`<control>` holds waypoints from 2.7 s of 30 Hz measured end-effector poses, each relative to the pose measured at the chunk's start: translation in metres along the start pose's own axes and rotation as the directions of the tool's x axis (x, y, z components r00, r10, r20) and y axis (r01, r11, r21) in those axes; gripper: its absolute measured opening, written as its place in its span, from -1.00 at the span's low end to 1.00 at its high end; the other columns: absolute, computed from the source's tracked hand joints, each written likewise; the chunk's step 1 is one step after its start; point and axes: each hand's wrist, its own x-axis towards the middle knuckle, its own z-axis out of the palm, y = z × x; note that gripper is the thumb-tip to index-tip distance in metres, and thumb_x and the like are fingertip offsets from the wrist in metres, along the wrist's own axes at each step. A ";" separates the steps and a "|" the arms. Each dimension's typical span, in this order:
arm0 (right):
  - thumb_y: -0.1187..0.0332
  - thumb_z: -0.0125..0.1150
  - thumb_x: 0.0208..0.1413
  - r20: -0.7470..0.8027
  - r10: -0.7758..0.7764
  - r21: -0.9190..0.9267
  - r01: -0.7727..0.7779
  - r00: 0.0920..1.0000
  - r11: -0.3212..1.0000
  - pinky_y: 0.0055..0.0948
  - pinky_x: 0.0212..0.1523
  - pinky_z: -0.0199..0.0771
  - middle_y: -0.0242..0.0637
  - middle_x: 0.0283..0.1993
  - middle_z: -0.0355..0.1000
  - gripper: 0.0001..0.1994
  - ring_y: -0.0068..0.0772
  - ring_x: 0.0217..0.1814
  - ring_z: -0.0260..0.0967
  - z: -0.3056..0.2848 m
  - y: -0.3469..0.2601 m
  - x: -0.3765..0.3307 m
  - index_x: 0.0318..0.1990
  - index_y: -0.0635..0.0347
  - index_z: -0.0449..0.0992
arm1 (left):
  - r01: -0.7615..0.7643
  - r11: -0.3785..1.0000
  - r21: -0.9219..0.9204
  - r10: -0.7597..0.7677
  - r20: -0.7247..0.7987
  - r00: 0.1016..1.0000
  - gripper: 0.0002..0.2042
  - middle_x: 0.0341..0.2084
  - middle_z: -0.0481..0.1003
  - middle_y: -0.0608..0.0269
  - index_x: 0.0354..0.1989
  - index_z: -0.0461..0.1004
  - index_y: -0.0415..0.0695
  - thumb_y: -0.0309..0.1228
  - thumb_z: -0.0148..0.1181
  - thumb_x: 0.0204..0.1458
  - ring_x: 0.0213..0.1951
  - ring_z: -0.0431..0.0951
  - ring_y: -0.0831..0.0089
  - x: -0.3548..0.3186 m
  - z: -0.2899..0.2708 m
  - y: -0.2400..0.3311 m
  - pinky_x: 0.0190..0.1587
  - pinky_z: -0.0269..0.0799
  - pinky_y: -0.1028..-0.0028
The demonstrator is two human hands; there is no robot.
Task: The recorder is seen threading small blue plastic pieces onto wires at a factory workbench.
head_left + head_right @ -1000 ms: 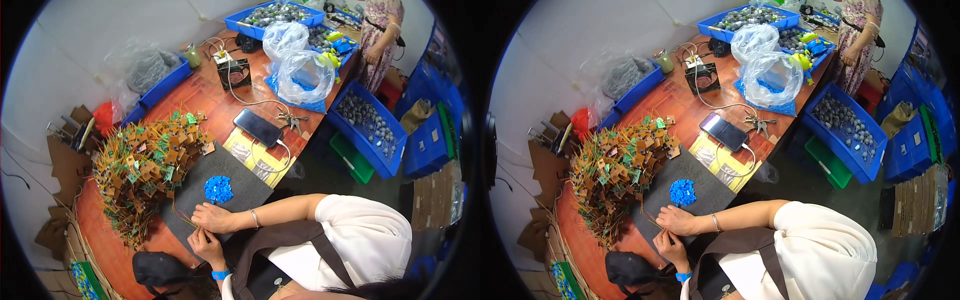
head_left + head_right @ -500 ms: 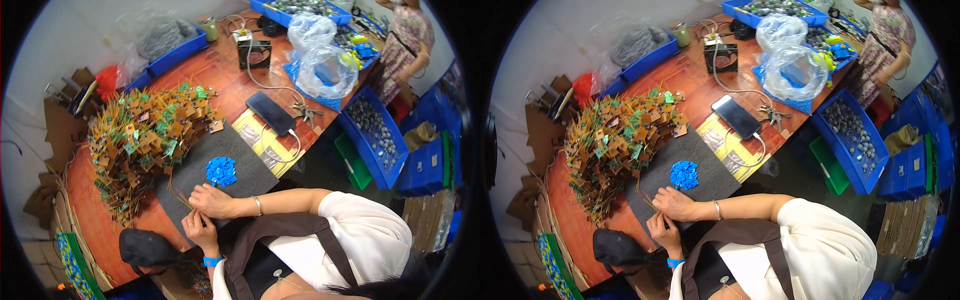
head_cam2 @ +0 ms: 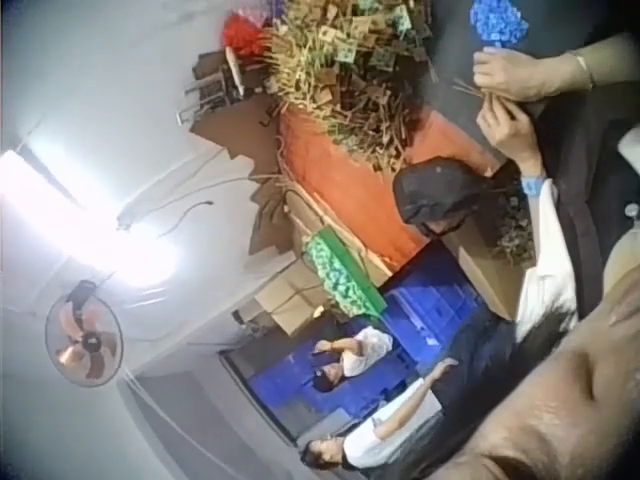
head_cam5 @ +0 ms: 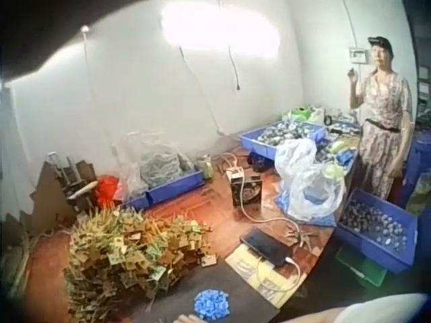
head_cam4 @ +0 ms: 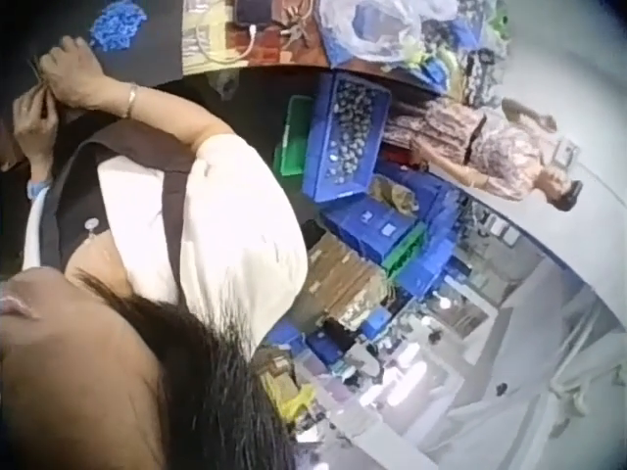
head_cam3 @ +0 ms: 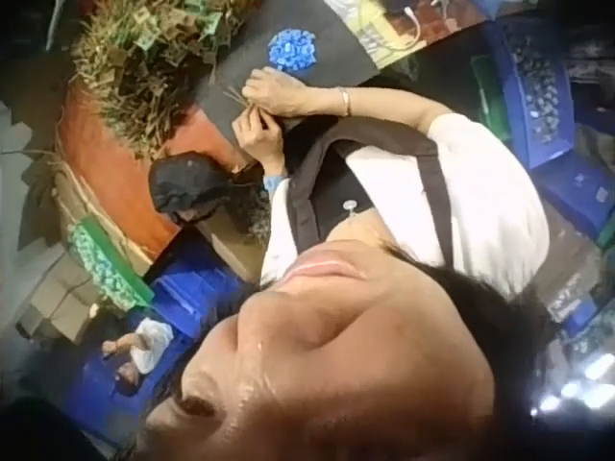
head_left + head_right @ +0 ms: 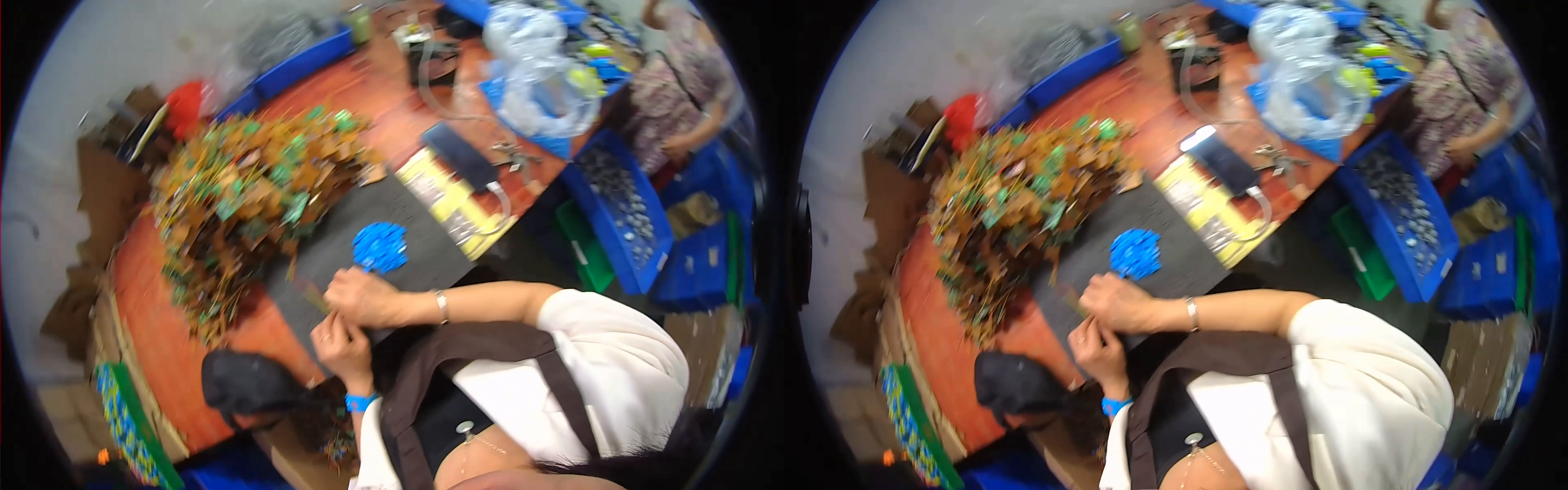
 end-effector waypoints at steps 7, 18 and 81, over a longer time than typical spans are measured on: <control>0.26 0.22 -0.04 -0.074 -0.060 -0.048 0.057 0.995 0.997 -0.38 -0.20 0.25 -0.38 -0.39 0.32 -0.84 -0.32 -0.20 0.29 0.019 -0.011 0.003 -0.41 0.04 0.37 | -0.008 1.000 0.005 0.008 -0.023 1.000 -0.87 -0.22 0.59 -0.01 -0.22 0.61 -0.34 -0.57 0.18 0.13 -0.14 0.54 0.04 -0.009 -0.005 -0.015 -0.07 0.48 0.19; 0.27 0.18 0.01 -0.076 0.008 -0.031 -0.011 0.997 0.999 -0.38 -0.15 0.25 -0.38 -0.37 0.31 -0.86 -0.33 -0.17 0.28 0.020 -0.006 -0.004 -0.40 0.09 0.38 | -0.012 1.000 -0.016 0.012 0.009 1.000 -0.86 -0.21 0.59 0.00 -0.19 0.59 -0.38 -0.60 0.16 0.14 -0.14 0.53 0.03 -0.007 0.001 -0.007 -0.08 0.48 0.19; 0.34 0.18 -0.05 -0.049 -0.208 -0.216 0.193 0.977 0.957 -0.20 0.15 0.27 -0.25 -0.29 0.37 -0.90 -0.22 -0.07 0.36 -0.003 0.025 -0.020 -0.45 0.15 0.45 | -0.067 0.989 -0.130 0.087 0.156 0.984 -0.66 0.07 0.53 -0.06 0.04 0.52 -0.37 -0.53 0.26 0.08 0.08 0.45 -0.01 -0.023 -0.015 -0.023 0.16 0.35 0.12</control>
